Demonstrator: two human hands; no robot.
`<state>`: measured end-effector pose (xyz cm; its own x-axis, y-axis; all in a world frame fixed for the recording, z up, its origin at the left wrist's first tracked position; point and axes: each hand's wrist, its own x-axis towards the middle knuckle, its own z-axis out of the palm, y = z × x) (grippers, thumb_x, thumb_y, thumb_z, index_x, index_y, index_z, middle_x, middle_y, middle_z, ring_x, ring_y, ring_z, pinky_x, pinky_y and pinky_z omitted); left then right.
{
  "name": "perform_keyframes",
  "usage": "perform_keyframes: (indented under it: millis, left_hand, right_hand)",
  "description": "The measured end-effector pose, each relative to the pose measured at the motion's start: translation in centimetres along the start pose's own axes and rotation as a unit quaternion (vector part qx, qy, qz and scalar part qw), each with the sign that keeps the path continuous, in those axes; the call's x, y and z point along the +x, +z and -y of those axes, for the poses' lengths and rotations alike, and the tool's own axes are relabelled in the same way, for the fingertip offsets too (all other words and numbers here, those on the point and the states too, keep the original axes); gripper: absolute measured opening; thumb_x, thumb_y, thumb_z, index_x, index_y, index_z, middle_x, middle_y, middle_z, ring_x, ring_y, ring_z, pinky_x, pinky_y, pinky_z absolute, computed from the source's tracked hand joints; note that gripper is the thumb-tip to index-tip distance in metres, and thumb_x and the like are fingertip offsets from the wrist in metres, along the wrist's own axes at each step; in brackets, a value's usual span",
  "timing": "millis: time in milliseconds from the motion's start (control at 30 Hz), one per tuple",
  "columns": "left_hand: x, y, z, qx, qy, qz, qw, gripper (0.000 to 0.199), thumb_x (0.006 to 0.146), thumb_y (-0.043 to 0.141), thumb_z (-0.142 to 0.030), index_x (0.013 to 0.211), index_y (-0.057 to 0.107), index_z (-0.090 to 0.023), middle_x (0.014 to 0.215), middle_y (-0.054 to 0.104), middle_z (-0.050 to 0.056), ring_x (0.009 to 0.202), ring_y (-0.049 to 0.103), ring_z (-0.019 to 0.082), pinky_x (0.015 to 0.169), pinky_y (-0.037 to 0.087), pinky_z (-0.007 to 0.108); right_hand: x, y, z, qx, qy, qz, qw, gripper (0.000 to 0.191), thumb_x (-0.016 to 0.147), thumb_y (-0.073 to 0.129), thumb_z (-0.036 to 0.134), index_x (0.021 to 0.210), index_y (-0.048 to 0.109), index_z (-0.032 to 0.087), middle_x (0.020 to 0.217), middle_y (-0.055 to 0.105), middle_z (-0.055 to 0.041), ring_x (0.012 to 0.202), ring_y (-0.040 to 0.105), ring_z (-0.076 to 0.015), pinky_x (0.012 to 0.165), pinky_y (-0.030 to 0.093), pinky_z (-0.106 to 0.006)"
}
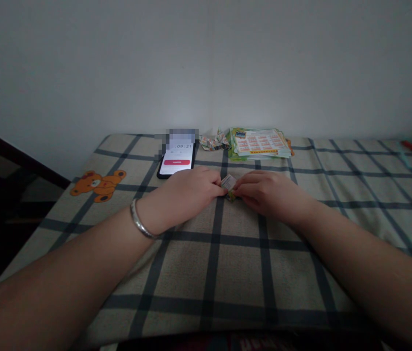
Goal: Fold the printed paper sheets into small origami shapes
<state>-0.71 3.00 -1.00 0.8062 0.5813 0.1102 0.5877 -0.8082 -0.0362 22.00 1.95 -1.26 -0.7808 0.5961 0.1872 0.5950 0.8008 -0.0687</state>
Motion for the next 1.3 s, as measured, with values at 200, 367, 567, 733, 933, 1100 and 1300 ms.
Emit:
perform_keyframes:
  millis: [200, 367, 567, 733, 933, 1100, 1300]
  left_hand:
    - [-0.1, -0.6, -0.6, -0.008, -0.008, 0.039, 0.999, 0.025, 0.090, 0.052, -0.014, 0.106, 0.071, -0.019, 0.107, 0.063, 0.007, 0.102, 0.059, 0.022, 0.089, 0.050, 0.035]
    - [-0.5, -0.5, -1.4, 0.016, -0.028, 0.010, 0.999, 0.027, 0.091, 0.050, -0.014, 0.107, 0.071, -0.018, 0.110, 0.063, 0.009, 0.106, 0.059, 0.025, 0.089, 0.052, 0.040]
    - [-0.5, -0.1, -0.8, -0.001, -0.011, 0.000, 1.000, 0.029, 0.088, 0.052, -0.012, 0.110, 0.070, -0.020, 0.111, 0.065, 0.008, 0.107, 0.059, 0.024, 0.093, 0.051, 0.041]
    - [-0.4, 0.0, -0.6, -0.005, -0.004, -0.005, 1.000, 0.029, 0.087, 0.052, -0.012, 0.107, 0.071, -0.019, 0.111, 0.065, 0.008, 0.107, 0.059, 0.024, 0.094, 0.051, 0.041]
    - [-0.3, -0.1, -0.9, -0.004, -0.009, -0.011, 1.000, 0.028, 0.086, 0.051, -0.012, 0.104, 0.072, -0.018, 0.114, 0.066, 0.009, 0.109, 0.059, 0.024, 0.096, 0.050, 0.041]
    - [-0.1, 0.0, -1.1, -0.015, -0.007, -0.016, 1.000, 0.026, 0.083, 0.050, -0.010, 0.097, 0.071, -0.017, 0.109, 0.068, 0.007, 0.107, 0.059, 0.024, 0.095, 0.051, 0.040]
    - [0.0, 0.2, -1.4, -0.022, -0.022, -0.028, 0.999, 0.022, 0.080, 0.053, -0.010, 0.093, 0.069, -0.016, 0.106, 0.069, 0.008, 0.111, 0.058, 0.024, 0.101, 0.048, 0.042]
  right_hand:
    - [0.2, 0.8, 0.5, -0.008, 0.011, -0.031, 0.999, 0.025, 0.089, 0.051, 0.013, 0.105, 0.070, 0.011, 0.117, 0.070, -0.0129, 0.105, 0.064, -0.0242, 0.095, 0.049, -0.037]
    - [0.4, 1.1, 1.0, -0.035, 0.073, -0.043, 0.996, 0.033, 0.089, 0.050, 0.018, 0.117, 0.066, 0.011, 0.109, 0.071, -0.0146, 0.098, 0.064, -0.0251, 0.085, 0.051, -0.036]
    - [0.4, 1.4, 1.2, -0.071, 0.074, -0.038, 0.994, 0.030, 0.090, 0.049, 0.020, 0.115, 0.065, 0.013, 0.110, 0.071, -0.0124, 0.096, 0.062, -0.0248, 0.082, 0.047, -0.035]
    - [0.6, 1.6, 1.4, -0.078, 0.080, -0.036, 0.993, 0.029, 0.092, 0.045, 0.020, 0.113, 0.064, 0.013, 0.112, 0.070, -0.0114, 0.098, 0.059, -0.0249, 0.084, 0.044, -0.035]
    - [1.0, 1.1, 1.4, -0.064, 0.105, -0.038, 0.992, 0.029, 0.089, 0.048, 0.020, 0.113, 0.063, 0.013, 0.099, 0.071, -0.0098, 0.095, 0.057, -0.0254, 0.082, 0.043, -0.035]
    - [0.9, 0.7, 0.9, -0.028, 0.124, -0.014, 0.992, 0.029, 0.091, 0.049, 0.027, 0.112, 0.067, 0.017, 0.100, 0.072, -0.0096, 0.097, 0.058, -0.0248, 0.082, 0.044, -0.034]
    - [1.0, 0.5, 0.8, -0.044, 0.132, -0.002, 0.990, 0.027, 0.091, 0.050, 0.030, 0.105, 0.071, 0.020, 0.091, 0.072, -0.0087, 0.092, 0.059, -0.0246, 0.077, 0.044, -0.034]
